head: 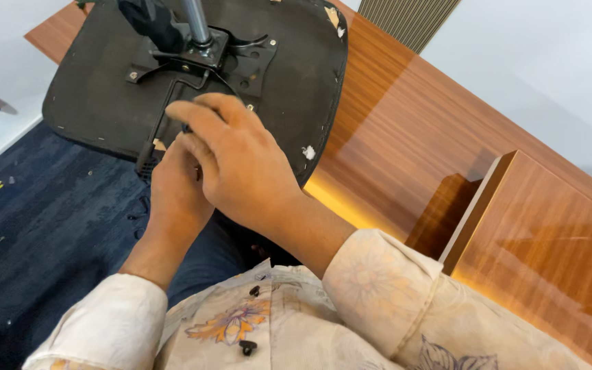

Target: The person uses a screwdriver to remove screws from the underside of an office chair seat that is placed upside down on a table. The person unscrews several fasteners and sets them aside, partially disassembling the chair base from the seat.

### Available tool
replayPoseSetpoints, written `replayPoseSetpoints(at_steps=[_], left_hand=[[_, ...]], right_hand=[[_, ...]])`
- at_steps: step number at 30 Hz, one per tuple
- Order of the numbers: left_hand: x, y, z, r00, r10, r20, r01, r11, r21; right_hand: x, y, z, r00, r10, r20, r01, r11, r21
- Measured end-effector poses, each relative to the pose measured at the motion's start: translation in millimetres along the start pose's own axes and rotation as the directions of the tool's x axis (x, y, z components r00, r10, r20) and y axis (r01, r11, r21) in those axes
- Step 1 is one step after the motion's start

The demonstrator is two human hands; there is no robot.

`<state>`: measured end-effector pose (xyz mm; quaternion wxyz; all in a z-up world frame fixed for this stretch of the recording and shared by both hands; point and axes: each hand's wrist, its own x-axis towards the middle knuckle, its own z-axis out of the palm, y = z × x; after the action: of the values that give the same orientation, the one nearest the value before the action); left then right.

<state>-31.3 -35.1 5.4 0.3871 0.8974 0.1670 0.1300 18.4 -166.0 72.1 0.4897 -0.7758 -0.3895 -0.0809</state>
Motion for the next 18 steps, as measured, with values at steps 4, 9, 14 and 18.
replayPoseSetpoints(at_steps=[4, 9, 14, 18], left_hand=[[-2, 2, -5, 0.962, 0.273, -0.021, -0.256, 0.926, 0.278], [-5, 7, -3, 0.999, -0.033, -0.021, 0.037, 0.981, 0.188], [-5, 11, -5, 0.999, 0.015, -0.040, -0.009, 0.991, 0.131], [1, 10, -5, 0.998, 0.048, -0.033, -0.038, 0.967, 0.253]], right_hand=[[-14, -8, -2, 1.000, -0.012, 0.009, 0.013, 0.997, -0.081], [-13, -2, -6, 0.998, -0.049, 0.039, 0.051, 0.998, -0.043], [-17, -1, -6, 0.998, 0.033, 0.044, -0.032, 0.999, -0.017], [-16, -2, -4, 0.996, -0.046, -0.076, 0.045, 0.999, -0.006]])
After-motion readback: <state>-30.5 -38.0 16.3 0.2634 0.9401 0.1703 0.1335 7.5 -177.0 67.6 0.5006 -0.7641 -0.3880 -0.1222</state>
